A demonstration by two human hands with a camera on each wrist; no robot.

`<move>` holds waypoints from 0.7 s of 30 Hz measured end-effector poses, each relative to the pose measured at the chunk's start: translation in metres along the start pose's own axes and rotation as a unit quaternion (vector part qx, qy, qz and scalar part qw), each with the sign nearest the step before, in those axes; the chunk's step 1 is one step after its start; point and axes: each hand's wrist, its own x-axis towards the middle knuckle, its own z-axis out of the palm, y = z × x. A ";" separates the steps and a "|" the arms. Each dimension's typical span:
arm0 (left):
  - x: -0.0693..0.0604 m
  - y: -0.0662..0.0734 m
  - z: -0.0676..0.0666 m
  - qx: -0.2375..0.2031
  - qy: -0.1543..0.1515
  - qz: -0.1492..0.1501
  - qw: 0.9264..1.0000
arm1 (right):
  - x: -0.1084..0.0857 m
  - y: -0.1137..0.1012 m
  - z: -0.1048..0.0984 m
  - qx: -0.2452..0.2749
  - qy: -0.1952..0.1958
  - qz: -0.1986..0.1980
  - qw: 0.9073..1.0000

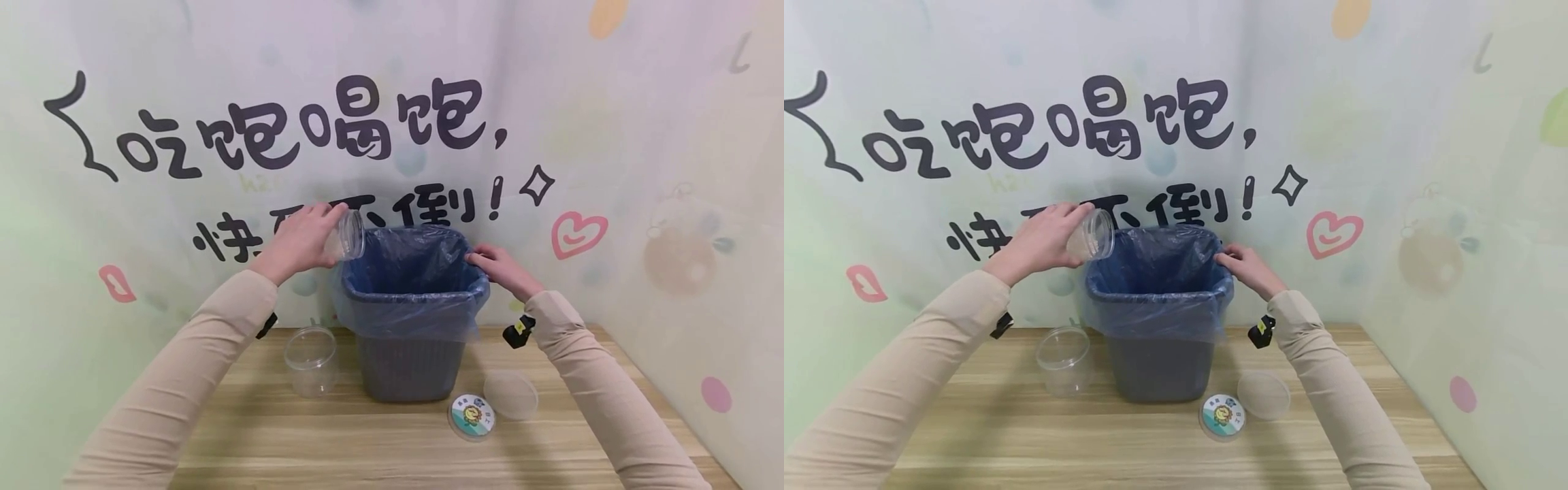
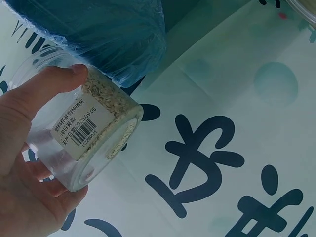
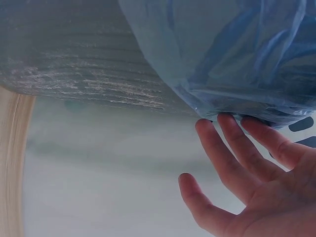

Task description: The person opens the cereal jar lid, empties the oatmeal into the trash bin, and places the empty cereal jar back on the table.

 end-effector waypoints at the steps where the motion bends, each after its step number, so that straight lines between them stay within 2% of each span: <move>1: 0.001 0.000 0.000 0.003 -0.003 0.000 1.000 | 0.000 0.000 0.000 0.001 -0.001 0.000 1.000; 10: 0.005 0.003 -0.003 0.017 -0.018 0.000 1.000 | 0.001 -0.001 0.000 -0.001 -0.001 -0.001 1.000; 17: 0.011 0.010 -0.006 0.040 -0.051 -0.019 0.998 | 0.000 0.000 -0.002 -0.004 -0.003 -0.002 1.000; 21: 0.013 0.014 -0.005 0.058 -0.057 -0.020 0.997 | 0.000 0.000 -0.002 -0.004 -0.002 -0.002 1.000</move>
